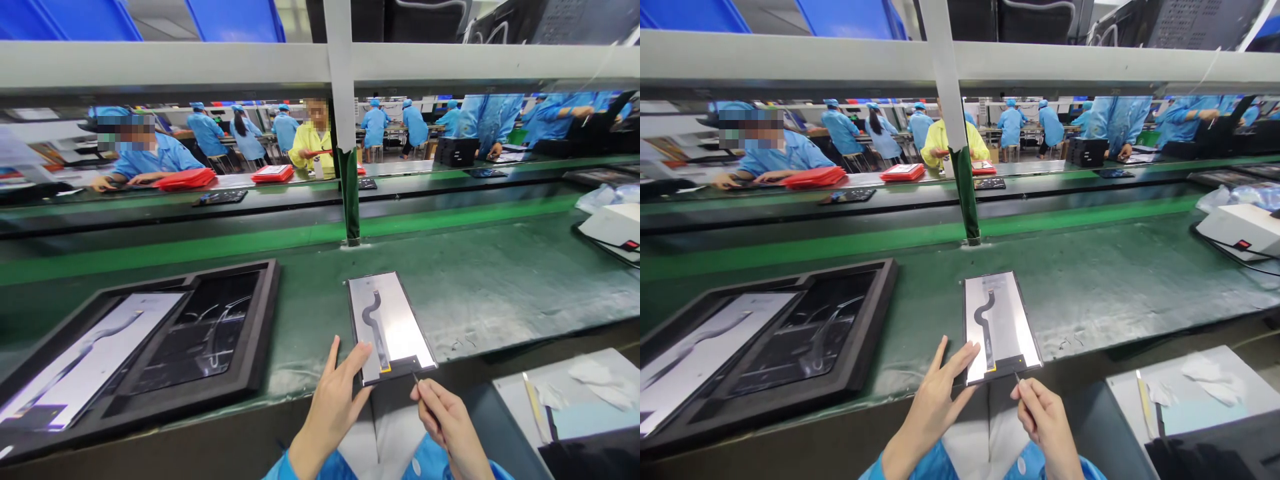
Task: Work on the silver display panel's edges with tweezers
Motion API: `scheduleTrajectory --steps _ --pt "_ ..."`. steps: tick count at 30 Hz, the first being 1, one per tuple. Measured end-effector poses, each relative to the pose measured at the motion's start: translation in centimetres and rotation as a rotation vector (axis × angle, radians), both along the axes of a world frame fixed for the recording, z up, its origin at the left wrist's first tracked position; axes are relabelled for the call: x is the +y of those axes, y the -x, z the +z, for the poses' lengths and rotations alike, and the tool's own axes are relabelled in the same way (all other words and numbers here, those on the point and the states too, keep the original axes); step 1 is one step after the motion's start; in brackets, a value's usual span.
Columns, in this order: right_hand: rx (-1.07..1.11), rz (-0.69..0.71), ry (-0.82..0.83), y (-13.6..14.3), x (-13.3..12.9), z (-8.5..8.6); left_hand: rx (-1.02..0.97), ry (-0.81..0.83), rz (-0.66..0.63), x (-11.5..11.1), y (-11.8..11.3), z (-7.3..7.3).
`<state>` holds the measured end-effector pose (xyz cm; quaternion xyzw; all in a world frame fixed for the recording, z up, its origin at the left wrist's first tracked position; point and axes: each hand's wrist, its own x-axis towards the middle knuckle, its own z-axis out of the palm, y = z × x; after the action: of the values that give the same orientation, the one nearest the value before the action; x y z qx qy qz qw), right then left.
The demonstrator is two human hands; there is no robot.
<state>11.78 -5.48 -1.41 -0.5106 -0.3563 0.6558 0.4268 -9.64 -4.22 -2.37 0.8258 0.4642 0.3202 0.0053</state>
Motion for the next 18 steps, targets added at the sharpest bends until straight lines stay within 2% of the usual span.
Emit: scheduleTrajectory --steps 4,11,18 --pt "0.001 -0.015 -0.009 -0.3 0.1 0.4 -0.001 0.018 -0.007 0.0 0.0 0.0" --pt "0.005 -0.016 -0.013 -1.5 0.3 -0.2 -0.003 0.042 -0.014 0.0 -0.1 0.0" --pt "0.004 -0.055 -0.007 -2.2 0.2 0.2 -0.011 0.039 -0.011 -0.1 0.0 0.1"
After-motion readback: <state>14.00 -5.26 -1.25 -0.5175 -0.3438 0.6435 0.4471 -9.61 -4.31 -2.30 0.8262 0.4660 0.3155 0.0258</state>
